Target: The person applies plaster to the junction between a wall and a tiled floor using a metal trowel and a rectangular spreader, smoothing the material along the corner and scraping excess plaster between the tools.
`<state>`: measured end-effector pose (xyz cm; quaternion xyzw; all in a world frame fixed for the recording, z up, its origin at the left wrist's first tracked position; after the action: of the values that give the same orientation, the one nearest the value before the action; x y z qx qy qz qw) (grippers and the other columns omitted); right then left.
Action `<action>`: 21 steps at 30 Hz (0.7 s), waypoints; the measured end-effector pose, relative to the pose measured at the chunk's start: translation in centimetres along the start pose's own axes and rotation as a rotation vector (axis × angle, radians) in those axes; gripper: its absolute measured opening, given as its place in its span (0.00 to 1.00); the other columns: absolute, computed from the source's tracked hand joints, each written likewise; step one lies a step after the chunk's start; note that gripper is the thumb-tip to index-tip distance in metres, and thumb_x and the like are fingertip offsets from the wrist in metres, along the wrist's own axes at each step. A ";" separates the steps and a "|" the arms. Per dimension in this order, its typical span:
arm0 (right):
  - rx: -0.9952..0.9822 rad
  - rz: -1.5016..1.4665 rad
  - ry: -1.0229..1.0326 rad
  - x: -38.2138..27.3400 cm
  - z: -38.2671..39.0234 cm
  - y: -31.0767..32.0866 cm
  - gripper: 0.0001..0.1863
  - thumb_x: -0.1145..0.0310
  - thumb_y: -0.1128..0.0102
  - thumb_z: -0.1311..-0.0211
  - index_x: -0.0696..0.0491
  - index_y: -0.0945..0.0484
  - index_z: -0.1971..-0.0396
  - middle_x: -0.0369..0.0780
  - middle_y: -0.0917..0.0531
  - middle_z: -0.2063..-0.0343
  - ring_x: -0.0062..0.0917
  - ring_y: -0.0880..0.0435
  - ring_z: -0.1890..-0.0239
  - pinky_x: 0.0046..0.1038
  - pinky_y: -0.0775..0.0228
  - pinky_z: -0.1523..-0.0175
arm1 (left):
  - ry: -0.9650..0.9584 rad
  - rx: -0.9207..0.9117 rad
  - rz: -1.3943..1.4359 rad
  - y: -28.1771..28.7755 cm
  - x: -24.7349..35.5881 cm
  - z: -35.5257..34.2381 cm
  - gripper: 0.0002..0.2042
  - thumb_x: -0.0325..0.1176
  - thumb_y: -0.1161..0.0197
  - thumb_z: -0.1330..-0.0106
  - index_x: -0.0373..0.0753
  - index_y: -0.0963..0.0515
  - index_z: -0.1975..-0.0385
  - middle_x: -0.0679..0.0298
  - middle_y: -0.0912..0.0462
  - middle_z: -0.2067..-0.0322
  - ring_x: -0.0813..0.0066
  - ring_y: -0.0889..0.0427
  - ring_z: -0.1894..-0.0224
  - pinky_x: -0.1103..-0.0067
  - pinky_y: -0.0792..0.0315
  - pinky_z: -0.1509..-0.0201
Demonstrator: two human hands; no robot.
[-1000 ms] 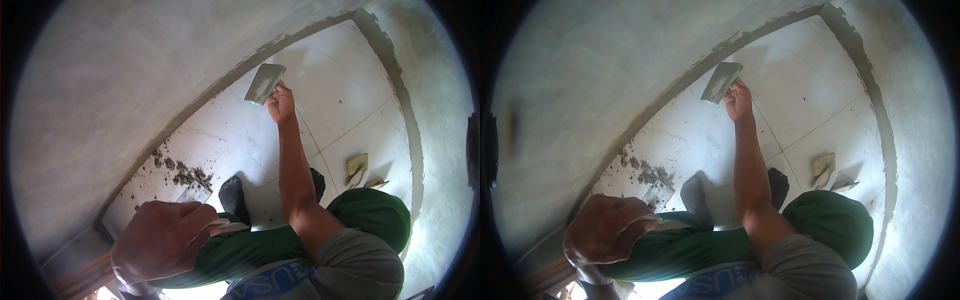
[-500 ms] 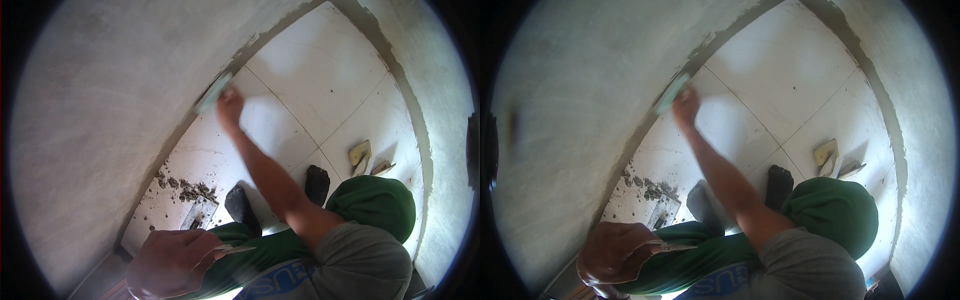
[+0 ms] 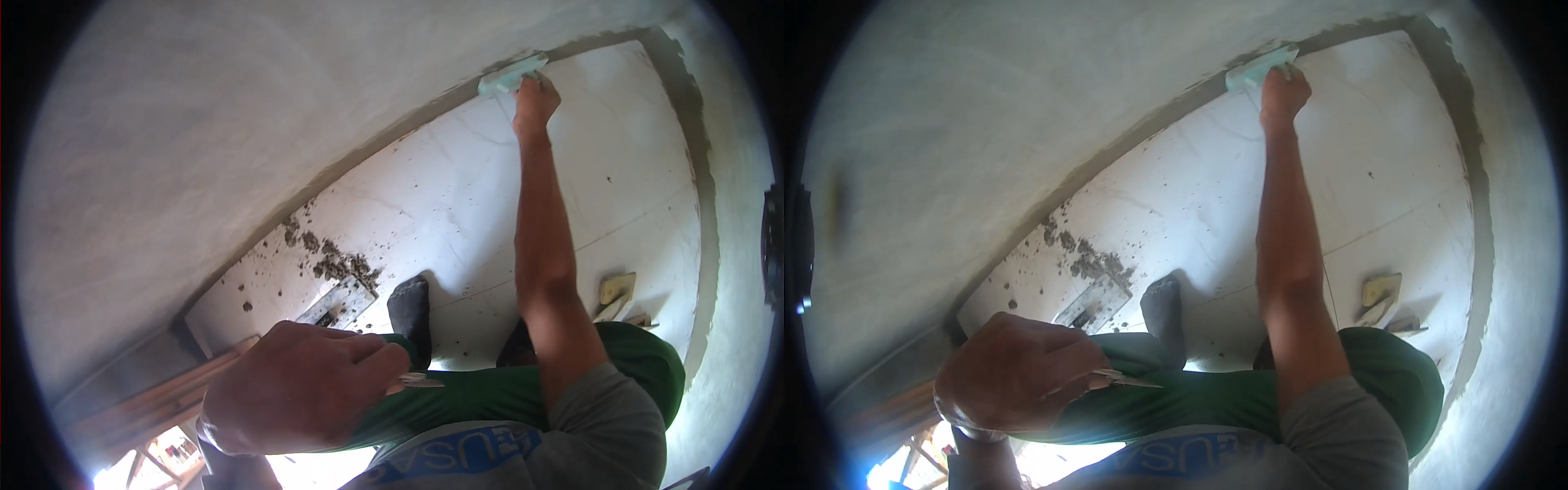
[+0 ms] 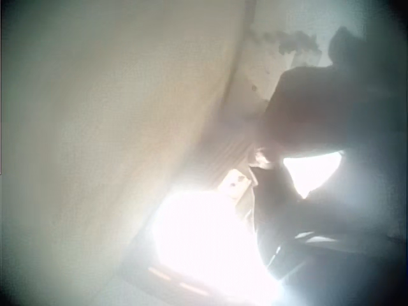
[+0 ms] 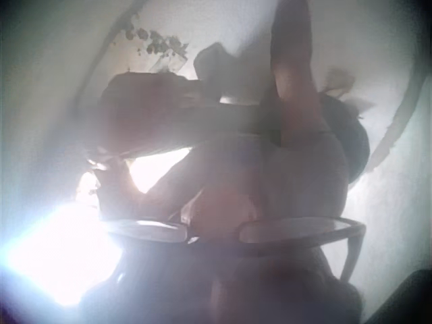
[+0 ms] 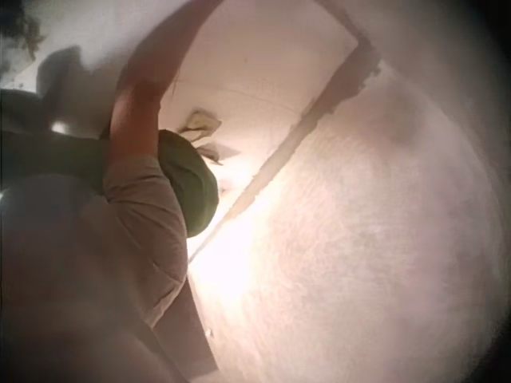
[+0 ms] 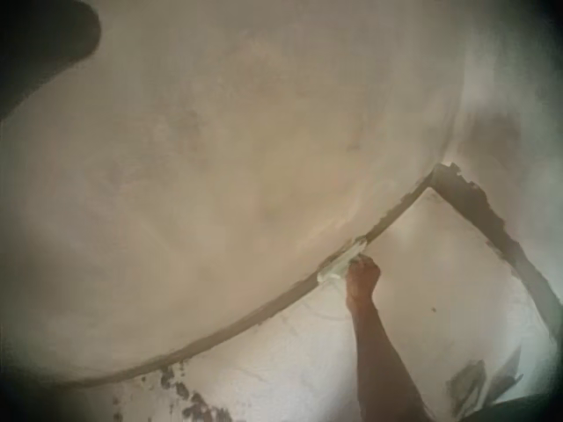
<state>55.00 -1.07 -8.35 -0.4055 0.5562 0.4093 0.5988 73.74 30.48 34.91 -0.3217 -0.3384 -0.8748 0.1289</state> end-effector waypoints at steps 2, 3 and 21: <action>-0.011 0.176 0.164 2.5 4.7 -0.8 0.17 0.68 0.42 0.32 0.66 0.18 0.52 0.52 0.13 0.64 0.42 0.13 0.63 0.42 0.21 0.56 | -0.030 -0.034 0.002 -0.4 0.1 -0.9 0.08 0.35 0.38 0.26 0.38 0.24 0.58 0.61 0.16 0.69 0.59 0.10 0.66 0.63 0.18 0.69; -0.032 0.157 0.168 1.7 11.4 -4.4 0.18 0.66 0.40 0.31 0.66 0.19 0.51 0.53 0.13 0.64 0.46 0.12 0.62 0.44 0.22 0.56 | 0.026 -0.094 -0.048 0.1 1.2 -0.6 0.08 0.34 0.39 0.26 0.37 0.25 0.57 0.60 0.15 0.68 0.58 0.10 0.65 0.63 0.17 0.68; -0.609 -0.081 -0.420 0.4 23.9 -3.2 0.14 0.65 0.40 0.32 0.56 0.13 0.55 0.32 0.17 0.65 0.19 0.22 0.62 0.28 0.29 0.55 | -0.225 -0.110 0.039 -2.7 -2.2 3.2 0.14 0.30 0.37 0.30 0.33 0.21 0.48 0.50 0.13 0.56 0.56 0.10 0.56 0.63 0.16 0.53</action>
<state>66.03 20.37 -7.45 -0.4939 0.2574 0.6063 0.5676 75.76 34.65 33.94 -0.4309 -0.2960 -0.8478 0.0895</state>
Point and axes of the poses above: each hand's wrist, its own z-axis away from the middle knuckle, its own y-axis out of the back of the hand, x = y × z, the point moved 2 cm from there along -z, towards the middle knuckle
